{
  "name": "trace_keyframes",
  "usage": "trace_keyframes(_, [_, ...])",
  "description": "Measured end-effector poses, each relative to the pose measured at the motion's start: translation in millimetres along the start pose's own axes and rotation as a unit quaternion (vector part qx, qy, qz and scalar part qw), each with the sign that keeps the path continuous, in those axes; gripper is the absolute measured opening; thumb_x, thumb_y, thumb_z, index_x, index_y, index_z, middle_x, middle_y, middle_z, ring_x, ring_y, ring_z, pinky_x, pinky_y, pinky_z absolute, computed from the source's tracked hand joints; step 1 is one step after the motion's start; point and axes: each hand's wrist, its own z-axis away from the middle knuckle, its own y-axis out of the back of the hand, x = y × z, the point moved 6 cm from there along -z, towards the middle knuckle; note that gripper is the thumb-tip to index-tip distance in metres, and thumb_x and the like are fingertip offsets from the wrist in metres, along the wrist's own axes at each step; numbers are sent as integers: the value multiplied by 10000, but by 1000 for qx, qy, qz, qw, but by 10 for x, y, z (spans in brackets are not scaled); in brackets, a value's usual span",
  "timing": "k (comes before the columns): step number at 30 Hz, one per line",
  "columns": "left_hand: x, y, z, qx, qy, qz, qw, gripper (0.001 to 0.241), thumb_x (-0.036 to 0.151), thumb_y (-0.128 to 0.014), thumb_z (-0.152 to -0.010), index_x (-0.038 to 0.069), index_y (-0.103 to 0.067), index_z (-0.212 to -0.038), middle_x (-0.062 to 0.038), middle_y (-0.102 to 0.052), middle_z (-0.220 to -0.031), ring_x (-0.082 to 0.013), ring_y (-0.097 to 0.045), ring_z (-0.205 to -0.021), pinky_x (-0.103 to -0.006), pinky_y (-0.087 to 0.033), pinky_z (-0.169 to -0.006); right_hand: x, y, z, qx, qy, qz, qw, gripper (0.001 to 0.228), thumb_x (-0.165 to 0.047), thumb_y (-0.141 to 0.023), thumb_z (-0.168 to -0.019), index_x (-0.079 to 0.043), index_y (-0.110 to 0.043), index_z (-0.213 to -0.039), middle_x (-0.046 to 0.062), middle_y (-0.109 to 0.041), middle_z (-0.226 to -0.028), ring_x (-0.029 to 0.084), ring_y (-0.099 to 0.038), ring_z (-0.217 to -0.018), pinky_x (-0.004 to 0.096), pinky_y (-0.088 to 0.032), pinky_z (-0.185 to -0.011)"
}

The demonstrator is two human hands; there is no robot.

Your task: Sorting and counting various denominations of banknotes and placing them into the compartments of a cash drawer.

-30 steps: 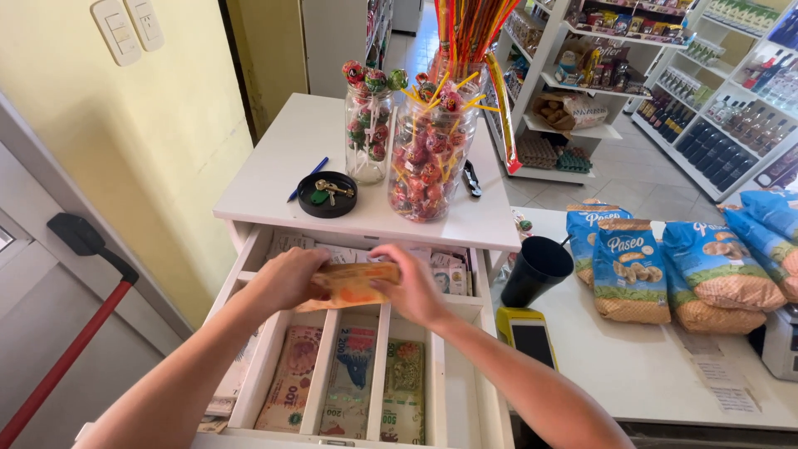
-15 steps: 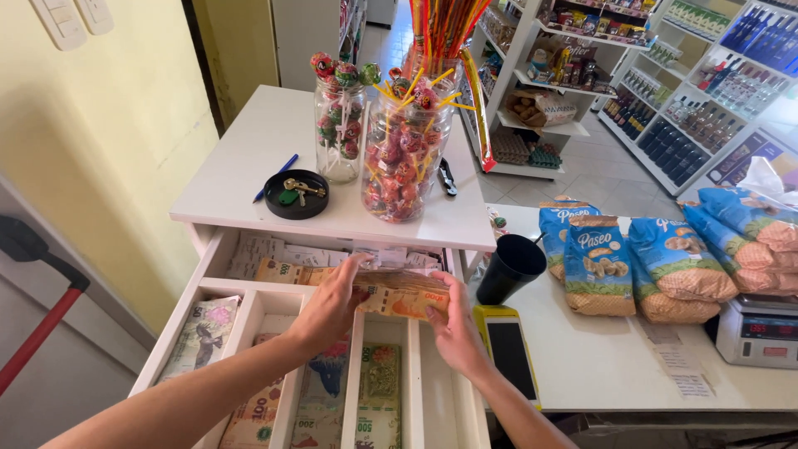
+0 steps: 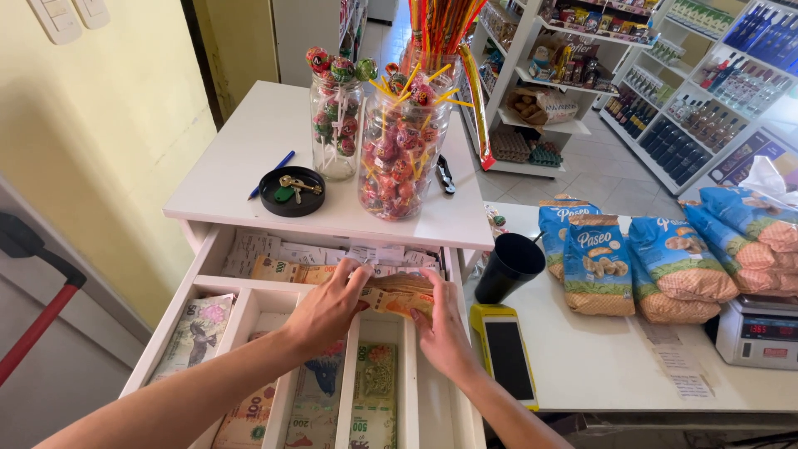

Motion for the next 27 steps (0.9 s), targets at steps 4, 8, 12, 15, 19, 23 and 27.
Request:
trace_keyframes(4, [15, 81, -46, -50, 15, -54, 997, 557, 260, -705, -957, 93, -369, -1368, -141, -456, -1223, -324, -650, -895, -487, -631, -489, 57, 1, -18, 11, 41, 27, 999, 652, 108, -642, -878, -115, -360, -1420, 182, -514, -1328, 276, -600, -1183, 382, -603, -997])
trace_keyframes(8, [33, 219, -97, -113, 46, -57, 991, 318, 274, -705, -911, 96, -549, -1123, -72, -659, -1013, -241, -686, -772, -425, -628, -657, -100, 83, -27, 15, 150, 13, 988, 389, 47, -653, -906, -73, -530, -1255, 124, -641, -1159, 247, -677, -1004, 333, -615, -822])
trace_keyframes(12, [129, 245, 51, -240, 58, 84, 966, 294, 15, -520, -791, 139, -384, -1021, -95, -605, -924, -251, -561, -737, -406, -431, -589, -582, 192, 15, -16, 309, 68, 948, 460, 206, -604, -873, -67, -564, -1241, 104, -601, -1089, 252, -646, -925, 337, -568, -762])
trace_keyframes(15, [163, 177, 60, -241, -7, 189, 952, 411, -5, -440, -926, 119, -380, -1313, -110, -684, -940, -213, -638, -673, -326, -548, -568, -783, 318, -3, 8, 372, 122, 920, 495, 234, -544, -892, -67, -571, -1284, 115, -624, -1082, 269, -663, -924, 352, -586, -716])
trace_keyframes(19, [254, 291, 43, -234, 39, 183, 954, 228, 283, -492, -1052, 161, -480, -1244, -60, -694, -964, -200, -619, -731, -382, -517, -696, -810, 395, -92, 11, 355, 73, 932, 461, 222, -610, -873, -18, -577, -1265, 159, -682, -1139, 290, -701, -1014, 356, -621, -905])
trace_keyframes(23, [278, 339, 104, -234, 82, 194, 949, 272, 380, -430, -1066, 151, -558, -1141, -34, -681, -748, -184, -613, -547, -342, -484, -564, -838, 390, -101, -8, 250, 49, 967, 445, -33, -649, -944, -32, -481, -1356, 165, -678, -1228, 285, -709, -1094, 373, -577, -917])
trace_keyframes(27, [362, 286, 196, -218, 101, 254, 937, 265, 326, -487, -1068, 116, -645, -1103, -59, -713, -721, -180, -710, -598, -344, -588, -704, -866, 333, -113, -48, 162, -33, 985, 506, -129, -729, -901, -92, -545, -1371, 112, -787, -992, 293, -759, -878, 445, -587, -784])
